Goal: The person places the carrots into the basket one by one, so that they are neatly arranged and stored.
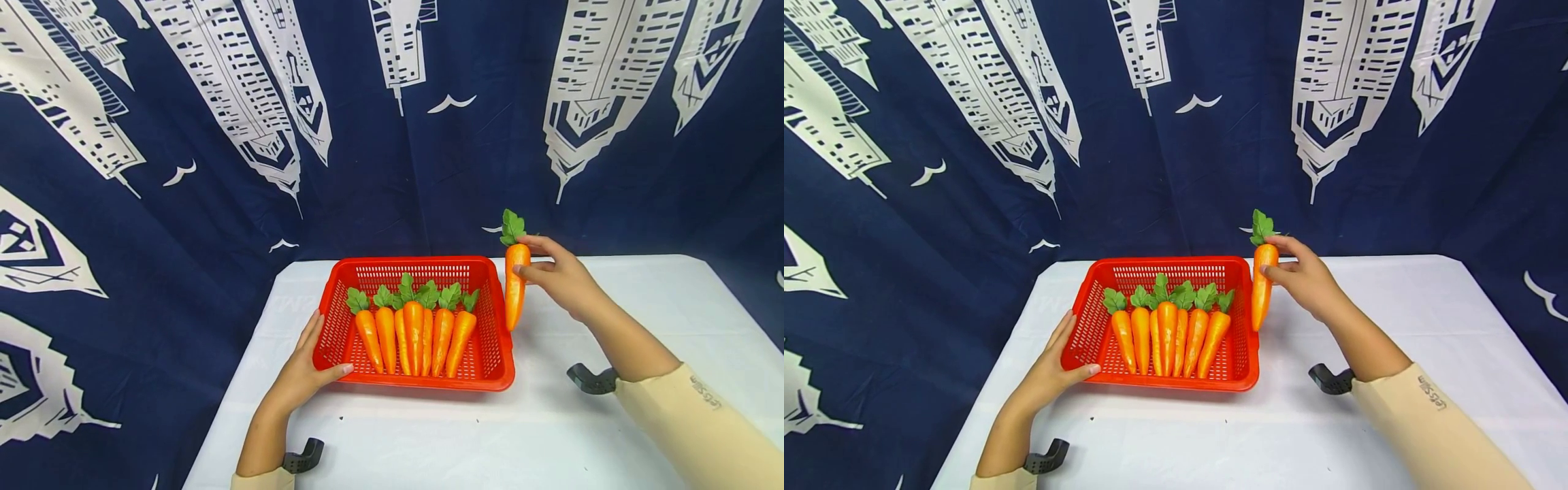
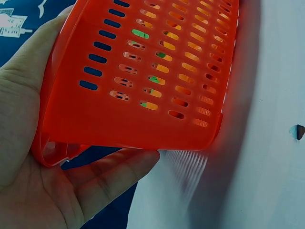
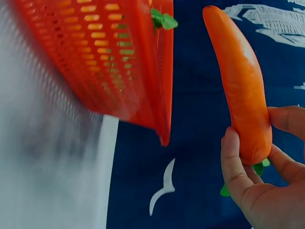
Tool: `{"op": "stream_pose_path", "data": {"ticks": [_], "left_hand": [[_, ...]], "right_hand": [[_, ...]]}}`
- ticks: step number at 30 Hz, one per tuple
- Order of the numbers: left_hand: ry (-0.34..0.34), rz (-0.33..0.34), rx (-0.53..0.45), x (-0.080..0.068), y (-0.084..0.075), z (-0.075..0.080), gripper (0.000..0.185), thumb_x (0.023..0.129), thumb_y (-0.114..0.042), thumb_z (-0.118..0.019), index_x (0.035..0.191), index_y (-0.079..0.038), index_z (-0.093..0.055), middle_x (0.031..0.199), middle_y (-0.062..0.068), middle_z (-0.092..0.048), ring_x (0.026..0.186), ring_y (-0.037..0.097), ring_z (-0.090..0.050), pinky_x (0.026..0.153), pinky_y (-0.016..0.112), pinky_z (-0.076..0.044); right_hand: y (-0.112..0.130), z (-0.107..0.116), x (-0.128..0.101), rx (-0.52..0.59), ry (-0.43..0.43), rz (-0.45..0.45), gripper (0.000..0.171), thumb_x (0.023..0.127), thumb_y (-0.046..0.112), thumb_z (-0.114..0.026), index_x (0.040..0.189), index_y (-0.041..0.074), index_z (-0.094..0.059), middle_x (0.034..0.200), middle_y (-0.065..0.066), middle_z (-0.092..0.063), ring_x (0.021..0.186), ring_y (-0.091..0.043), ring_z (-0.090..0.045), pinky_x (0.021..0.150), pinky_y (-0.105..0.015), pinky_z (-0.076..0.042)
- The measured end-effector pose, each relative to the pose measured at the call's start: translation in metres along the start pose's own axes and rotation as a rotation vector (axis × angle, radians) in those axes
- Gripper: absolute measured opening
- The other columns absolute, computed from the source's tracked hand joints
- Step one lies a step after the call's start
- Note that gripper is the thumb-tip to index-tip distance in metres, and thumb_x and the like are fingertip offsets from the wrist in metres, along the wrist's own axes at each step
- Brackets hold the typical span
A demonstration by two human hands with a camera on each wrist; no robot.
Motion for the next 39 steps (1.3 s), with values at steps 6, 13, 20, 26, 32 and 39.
{"op": "stream_pose_path", "data": {"ticks": [6,13,20,26,32,39], "left_hand": [[-0.002,0.001,0.003,0.0,0.001,0.0,0.119,0.074,-0.049,-0.087,0.164,-0.029,-0.012,0.17,-0.014,-0.001,0.156,0.034,-0.021,0.118,0.068,-0.026],[-0.001,-0.003,0.001,0.001,0.001,0.0,0.12,0.073,-0.05,-0.087,0.164,-0.03,-0.011,0.17,-0.015,-0.001,0.156,0.034,-0.021,0.118,0.068,-0.027],[-0.003,-0.007,0.007,0.001,0.001,0.0,0.12,0.073,-0.052,-0.086,0.164,-0.03,-0.011,0.17,-0.015,-0.002,0.156,0.033,-0.021,0.118,0.068,-0.028],[-0.002,-0.008,0.006,0.001,0.002,0.0,0.12,0.073,-0.051,-0.086,0.164,-0.03,-0.011,0.17,-0.016,-0.001,0.156,0.033,-0.021,0.118,0.067,-0.027],[-0.006,-0.011,0.0,0.001,0.001,0.0,0.118,0.075,-0.047,-0.087,0.164,-0.029,-0.011,0.17,-0.016,-0.001,0.156,0.032,-0.02,0.118,0.068,-0.026],[-0.006,-0.013,0.001,0.001,0.0,0.0,0.118,0.075,-0.045,-0.087,0.164,-0.03,-0.011,0.17,-0.016,-0.001,0.156,0.033,-0.021,0.118,0.068,-0.026]], "right_hand": [[0.02,-0.019,0.008,0.031,0.031,0.042,0.061,0.1,0.026,-0.064,0.155,0.019,-0.04,0.151,-0.02,-0.044,0.122,-0.04,-0.062,0.101,-0.055,-0.052],[0.041,-0.04,0.023,0.087,0.062,0.07,0.059,0.098,0.02,-0.066,0.152,0.016,-0.043,0.152,-0.017,-0.045,0.119,-0.037,-0.064,0.102,-0.053,-0.052],[0.054,-0.064,0.036,0.113,0.096,0.076,0.054,0.1,0.015,-0.061,0.15,0.015,-0.044,0.152,-0.016,-0.045,0.119,-0.037,-0.064,0.1,-0.051,-0.055],[0.06,-0.09,0.049,0.15,0.128,0.071,0.053,0.099,0.01,-0.057,0.15,0.011,-0.045,0.151,-0.016,-0.047,0.119,-0.036,-0.065,0.098,-0.05,-0.056],[0.055,-0.112,0.059,0.208,0.172,0.029,0.052,0.097,0.007,-0.06,0.147,0.007,-0.047,0.149,-0.019,-0.047,0.117,-0.038,-0.066,0.097,-0.05,-0.057],[0.038,-0.131,0.062,0.16,0.251,-0.038,0.049,0.096,0.003,-0.061,0.144,0.003,-0.047,0.144,-0.023,-0.047,0.111,-0.034,-0.065,0.092,-0.043,-0.06]]}}
Point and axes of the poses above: each hand's wrist, its own x-axis towards the middle knuckle, its own z-axis out of the back of the hand, y = z × x, the point moved 9 cm from there along x, towards the middle knuckle
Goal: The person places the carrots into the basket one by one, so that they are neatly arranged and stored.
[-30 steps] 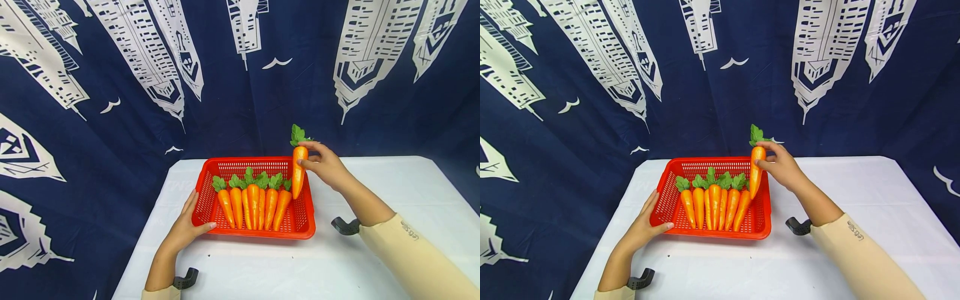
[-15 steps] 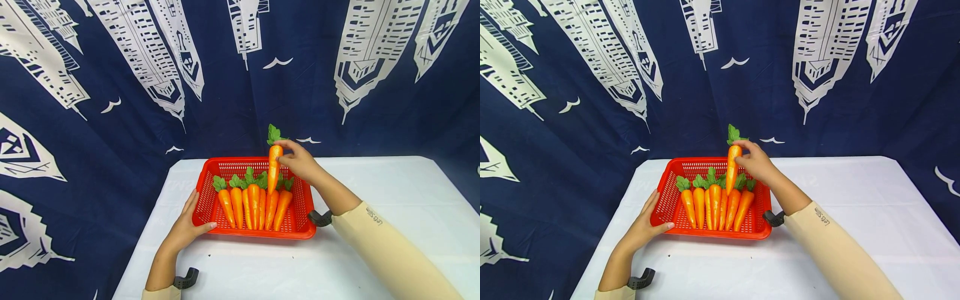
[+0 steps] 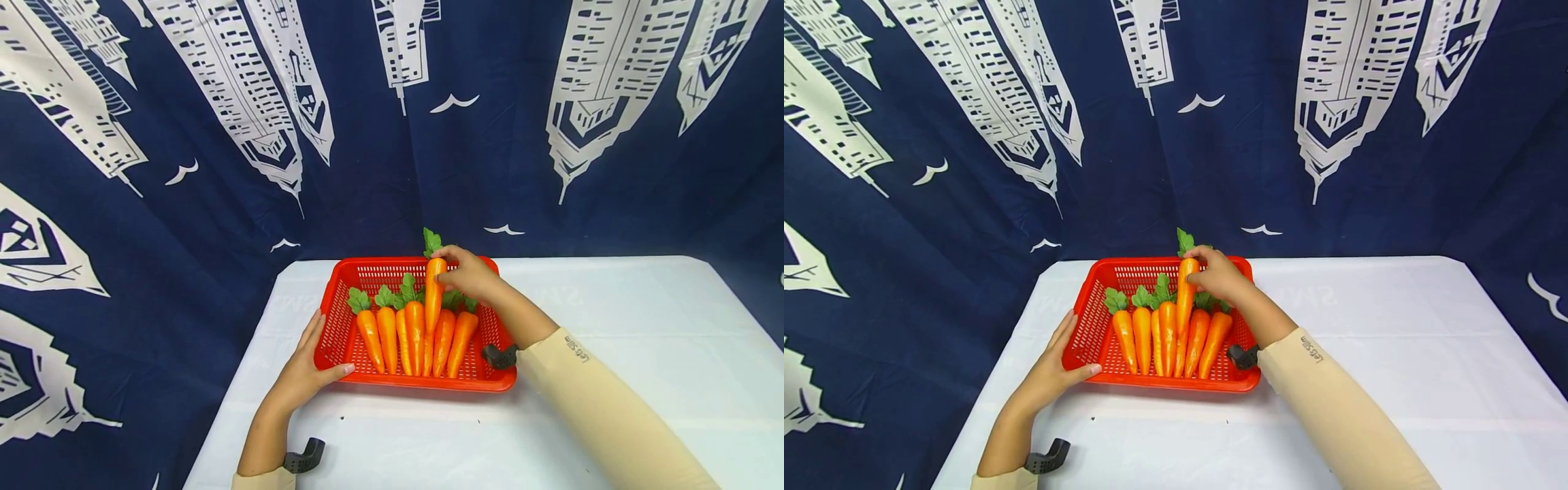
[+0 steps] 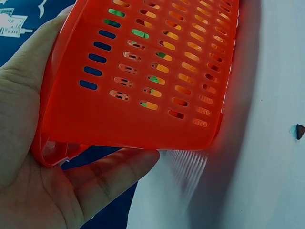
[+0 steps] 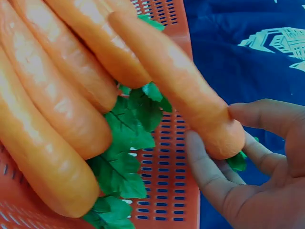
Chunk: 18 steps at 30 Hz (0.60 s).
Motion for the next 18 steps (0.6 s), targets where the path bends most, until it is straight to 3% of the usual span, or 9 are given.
{"op": "stream_pose_path", "data": {"ticks": [5,10,18], "left_hand": [[0.001,-0.001,-0.004,0.0,-0.002,0.0,0.119,0.074,-0.049,-0.087,0.164,-0.029,-0.012,0.17,-0.016,-0.001,0.156,0.032,-0.021,0.118,0.067,-0.027],[0.004,0.005,0.004,-0.001,-0.003,0.0,0.119,0.073,-0.049,-0.087,0.164,-0.029,-0.012,0.17,-0.015,-0.002,0.156,0.033,-0.022,0.118,0.067,-0.028],[0.006,0.005,0.013,-0.002,-0.002,0.0,0.119,0.073,-0.05,-0.087,0.164,-0.03,-0.011,0.17,-0.016,-0.001,0.156,0.033,-0.021,0.118,0.067,-0.028]], "right_hand": [[-0.015,-0.008,0.002,-0.069,0.04,-0.056,0.046,0.094,0.001,-0.064,0.137,0.001,-0.05,0.132,-0.023,-0.051,0.098,-0.029,-0.067,0.089,-0.045,-0.061],[-0.025,-0.017,0.0,-0.093,0.088,-0.093,0.044,0.093,0.0,-0.067,0.134,-0.001,-0.05,0.121,-0.023,-0.054,0.096,-0.028,-0.067,0.09,-0.049,-0.06],[-0.037,-0.026,0.0,-0.193,0.141,-0.109,0.038,0.085,0.004,-0.076,0.119,0.002,-0.058,0.106,-0.015,-0.058,0.083,-0.021,-0.059,0.077,-0.036,-0.059]]}}
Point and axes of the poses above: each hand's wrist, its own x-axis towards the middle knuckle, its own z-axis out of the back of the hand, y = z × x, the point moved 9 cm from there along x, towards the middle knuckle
